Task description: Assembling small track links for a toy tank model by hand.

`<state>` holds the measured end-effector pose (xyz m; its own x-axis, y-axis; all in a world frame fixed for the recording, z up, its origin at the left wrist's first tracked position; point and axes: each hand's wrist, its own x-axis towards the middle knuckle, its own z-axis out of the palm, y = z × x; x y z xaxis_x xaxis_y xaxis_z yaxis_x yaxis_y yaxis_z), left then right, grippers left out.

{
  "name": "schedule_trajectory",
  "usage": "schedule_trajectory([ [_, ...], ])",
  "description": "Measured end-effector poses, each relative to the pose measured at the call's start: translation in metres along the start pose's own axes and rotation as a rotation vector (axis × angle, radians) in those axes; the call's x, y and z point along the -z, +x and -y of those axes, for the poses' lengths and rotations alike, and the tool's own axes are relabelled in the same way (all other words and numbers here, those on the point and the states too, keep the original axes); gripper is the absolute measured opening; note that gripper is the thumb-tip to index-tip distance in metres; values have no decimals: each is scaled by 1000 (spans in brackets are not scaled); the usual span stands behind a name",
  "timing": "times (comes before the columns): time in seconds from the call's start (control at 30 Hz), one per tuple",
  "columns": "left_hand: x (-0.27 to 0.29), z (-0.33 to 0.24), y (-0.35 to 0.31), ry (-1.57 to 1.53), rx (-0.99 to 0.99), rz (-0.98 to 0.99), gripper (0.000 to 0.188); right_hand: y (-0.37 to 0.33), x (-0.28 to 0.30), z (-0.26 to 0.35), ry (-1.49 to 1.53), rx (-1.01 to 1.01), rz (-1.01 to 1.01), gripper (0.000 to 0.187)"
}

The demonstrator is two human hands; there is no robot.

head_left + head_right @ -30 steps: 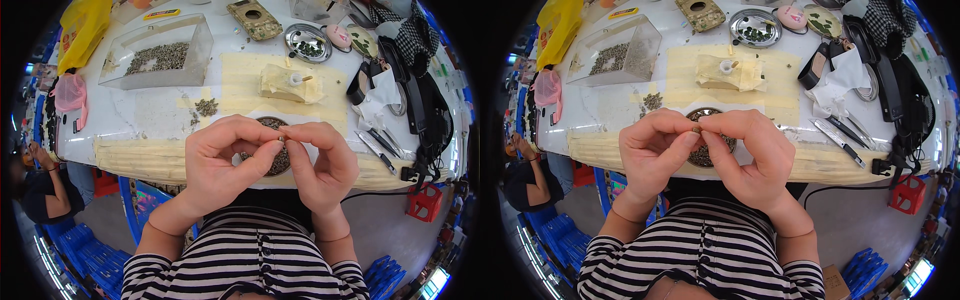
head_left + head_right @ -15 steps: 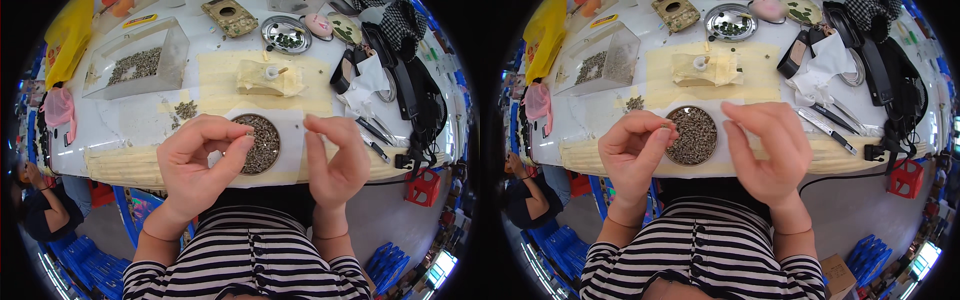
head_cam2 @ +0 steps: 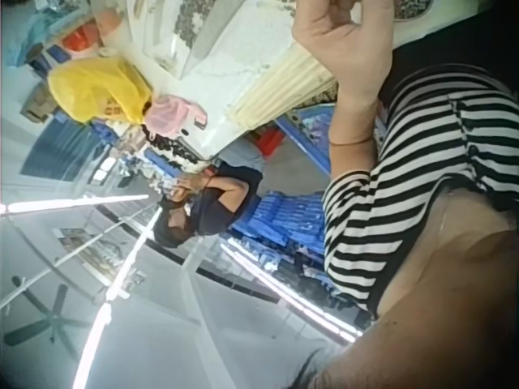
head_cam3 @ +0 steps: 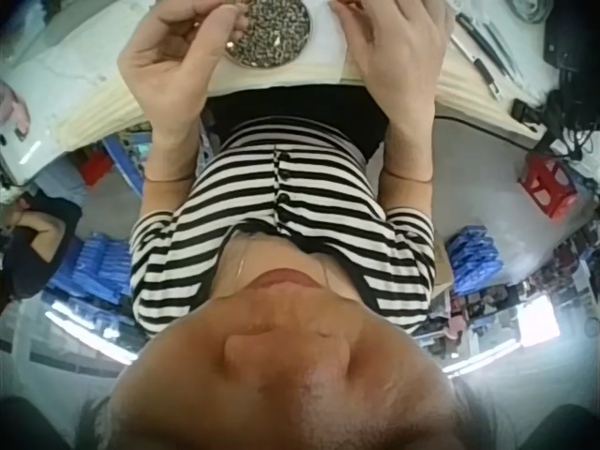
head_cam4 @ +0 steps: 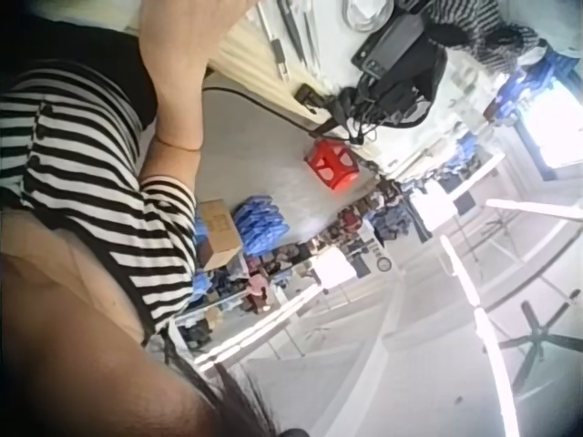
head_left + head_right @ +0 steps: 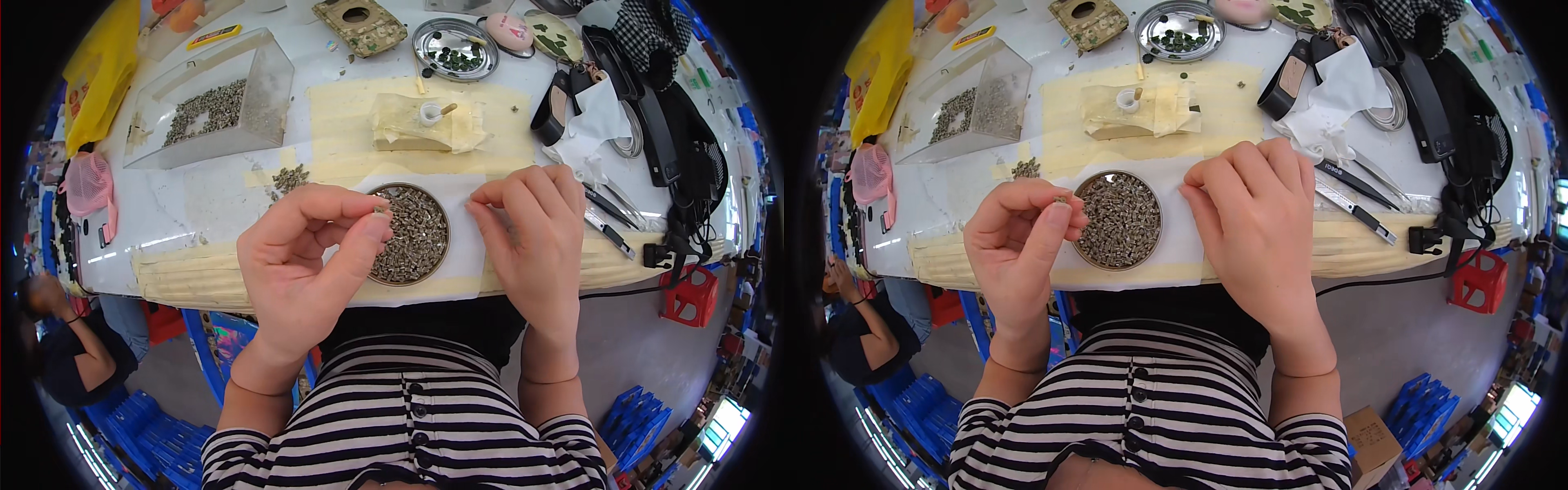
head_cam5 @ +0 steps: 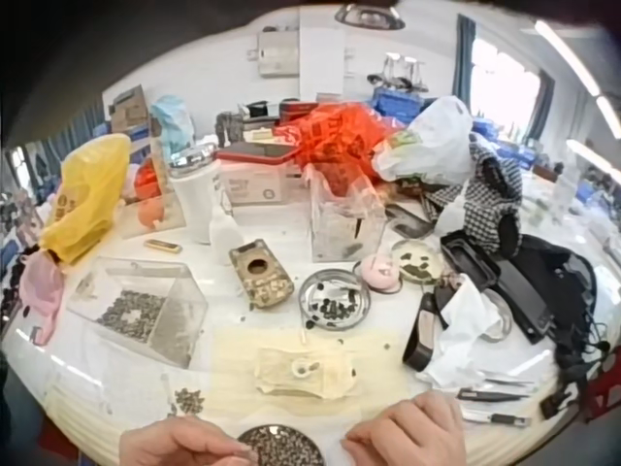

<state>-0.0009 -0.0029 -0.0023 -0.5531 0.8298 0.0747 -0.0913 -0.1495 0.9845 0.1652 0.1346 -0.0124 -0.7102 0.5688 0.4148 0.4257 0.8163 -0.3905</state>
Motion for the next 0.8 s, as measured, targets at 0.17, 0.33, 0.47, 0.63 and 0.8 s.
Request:
schedule_trajectory([
  [0.17, -2, -1, 1, -38, 30, 2, 14, 5, -2, 0, -81, -6, 38, 13],
  [0.33, -7, -2, 2, -4, 60, 26, 13, 5, 2, 0, 275, -107, -11, 12],
  [0.47, -16, -1, 4, -30, 58, 69, 10, 6, 2, 16, 638, -178, -15, 12],
  [0.63, -25, 5, 4, -228, 78, 63, 13, 11, -7, 28, 687, -109, -68, 13],
  [0.8, -26, 11, 3, -367, 44, 46, 15, 13, -15, 35, 700, -66, -139, 13],
])
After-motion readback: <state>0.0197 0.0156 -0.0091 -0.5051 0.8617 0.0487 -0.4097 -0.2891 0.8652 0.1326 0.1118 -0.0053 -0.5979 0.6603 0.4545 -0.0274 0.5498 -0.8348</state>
